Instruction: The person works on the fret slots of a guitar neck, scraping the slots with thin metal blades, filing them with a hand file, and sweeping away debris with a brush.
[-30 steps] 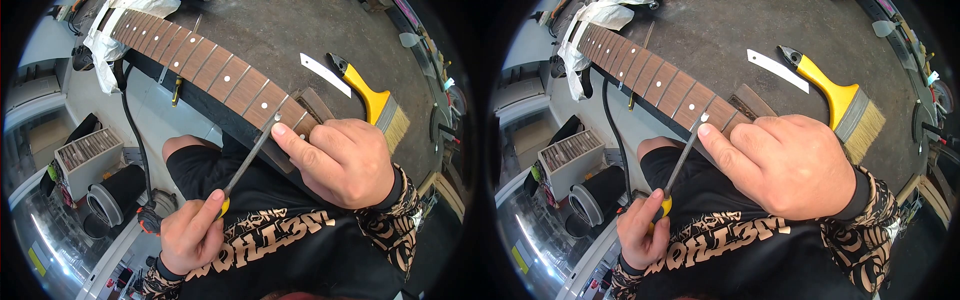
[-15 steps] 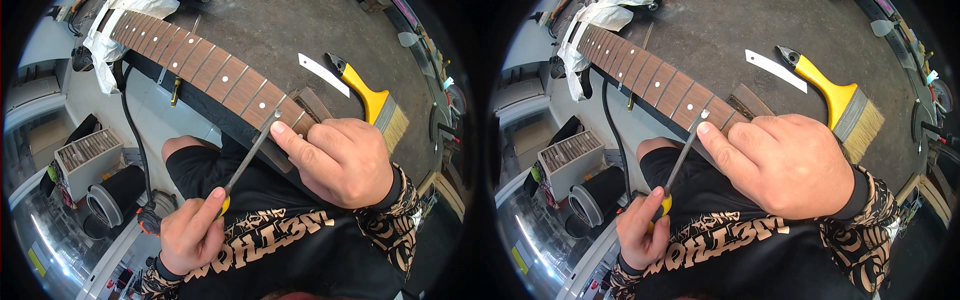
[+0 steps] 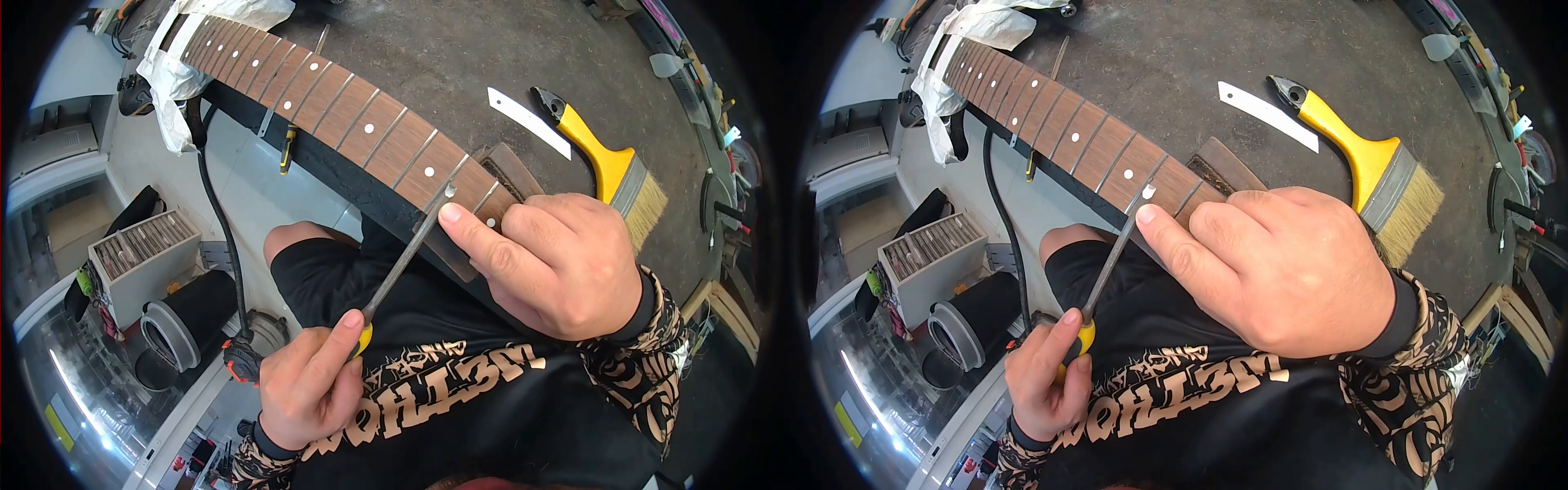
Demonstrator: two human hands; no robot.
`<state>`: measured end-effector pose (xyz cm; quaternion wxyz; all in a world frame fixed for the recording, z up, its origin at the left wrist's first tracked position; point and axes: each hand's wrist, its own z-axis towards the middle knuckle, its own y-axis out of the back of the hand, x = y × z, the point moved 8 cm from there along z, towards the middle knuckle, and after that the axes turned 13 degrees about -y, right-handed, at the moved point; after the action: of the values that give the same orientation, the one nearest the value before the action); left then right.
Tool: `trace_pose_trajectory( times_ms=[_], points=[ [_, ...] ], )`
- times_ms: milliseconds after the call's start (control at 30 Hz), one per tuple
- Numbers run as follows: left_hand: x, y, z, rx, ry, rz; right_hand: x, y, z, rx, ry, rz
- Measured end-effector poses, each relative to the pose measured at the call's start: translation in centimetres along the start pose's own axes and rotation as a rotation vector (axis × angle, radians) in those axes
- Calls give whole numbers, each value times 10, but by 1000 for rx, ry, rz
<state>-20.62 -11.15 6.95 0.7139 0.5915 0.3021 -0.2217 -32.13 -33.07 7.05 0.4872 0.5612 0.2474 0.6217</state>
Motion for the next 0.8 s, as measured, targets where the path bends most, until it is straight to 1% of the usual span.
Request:
trace_pose_trajectory(
  times_ms=[567, 800],
  points=[
    [-2, 2, 3, 9, 12, 15, -1, -1, 0, 8, -2, 17],
    [-2, -1, 2, -11, 27, -33, -1, 0, 1, 32, -21, 22]
  ],
)
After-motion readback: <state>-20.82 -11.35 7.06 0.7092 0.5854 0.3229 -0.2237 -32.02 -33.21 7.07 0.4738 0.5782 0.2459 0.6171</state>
